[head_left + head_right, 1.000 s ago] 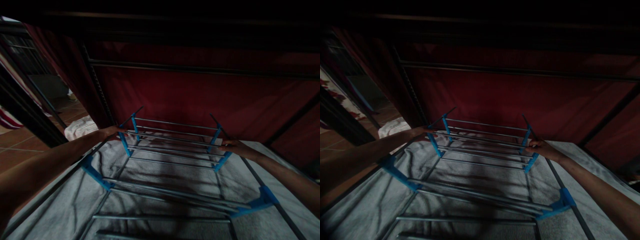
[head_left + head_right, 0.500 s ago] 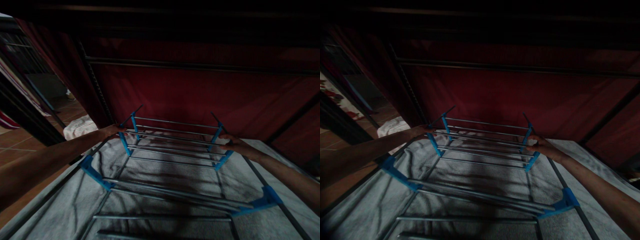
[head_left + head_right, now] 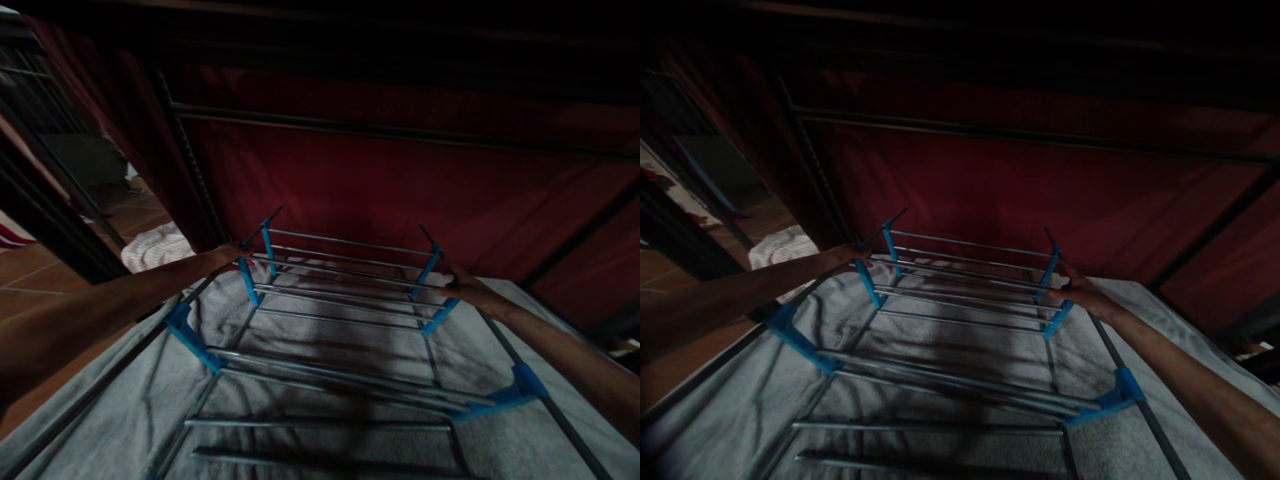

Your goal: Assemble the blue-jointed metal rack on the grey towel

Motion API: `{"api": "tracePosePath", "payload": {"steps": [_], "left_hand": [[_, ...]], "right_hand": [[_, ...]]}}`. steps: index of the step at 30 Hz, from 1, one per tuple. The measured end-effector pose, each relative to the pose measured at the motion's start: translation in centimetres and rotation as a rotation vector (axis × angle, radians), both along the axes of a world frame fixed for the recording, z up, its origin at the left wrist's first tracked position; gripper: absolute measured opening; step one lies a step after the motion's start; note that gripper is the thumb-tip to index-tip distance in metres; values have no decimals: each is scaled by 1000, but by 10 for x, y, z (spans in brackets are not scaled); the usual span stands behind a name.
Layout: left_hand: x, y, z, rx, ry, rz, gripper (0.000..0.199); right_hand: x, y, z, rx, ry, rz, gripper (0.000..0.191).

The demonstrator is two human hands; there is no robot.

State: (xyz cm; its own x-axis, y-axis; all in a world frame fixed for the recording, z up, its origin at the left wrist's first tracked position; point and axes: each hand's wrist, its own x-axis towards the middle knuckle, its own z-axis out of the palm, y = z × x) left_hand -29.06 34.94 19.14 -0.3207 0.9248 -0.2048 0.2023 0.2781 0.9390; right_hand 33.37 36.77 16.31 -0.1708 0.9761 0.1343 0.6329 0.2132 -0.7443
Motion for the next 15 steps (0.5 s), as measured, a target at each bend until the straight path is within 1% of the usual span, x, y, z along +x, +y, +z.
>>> {"api": "tracePosePath", "payload": {"steps": [3, 5, 7, 10, 12, 15], "left_hand": [[6, -4, 6, -31, -73, 20, 47], [9, -6, 9, -37, -115, 30, 48], [10, -8, 10, -37, -146, 40, 49], [8, -10, 11, -42, -201, 33, 48], [4, -10, 11, -49, -264, 4, 51], [-6, -7, 11, -77, -340, -67, 59]], "right_hand": [[-2, 0, 4, -21, -10, 14, 92], [-3, 3, 4, -19, 35, -7, 89], [-3, 7, 3, -60, 146, -59, 79], [-4, 11, -1, -177, 331, -161, 61], [-5, 11, -2, -188, 401, -207, 50], [-7, 8, -3, -163, 503, -209, 36]]}}
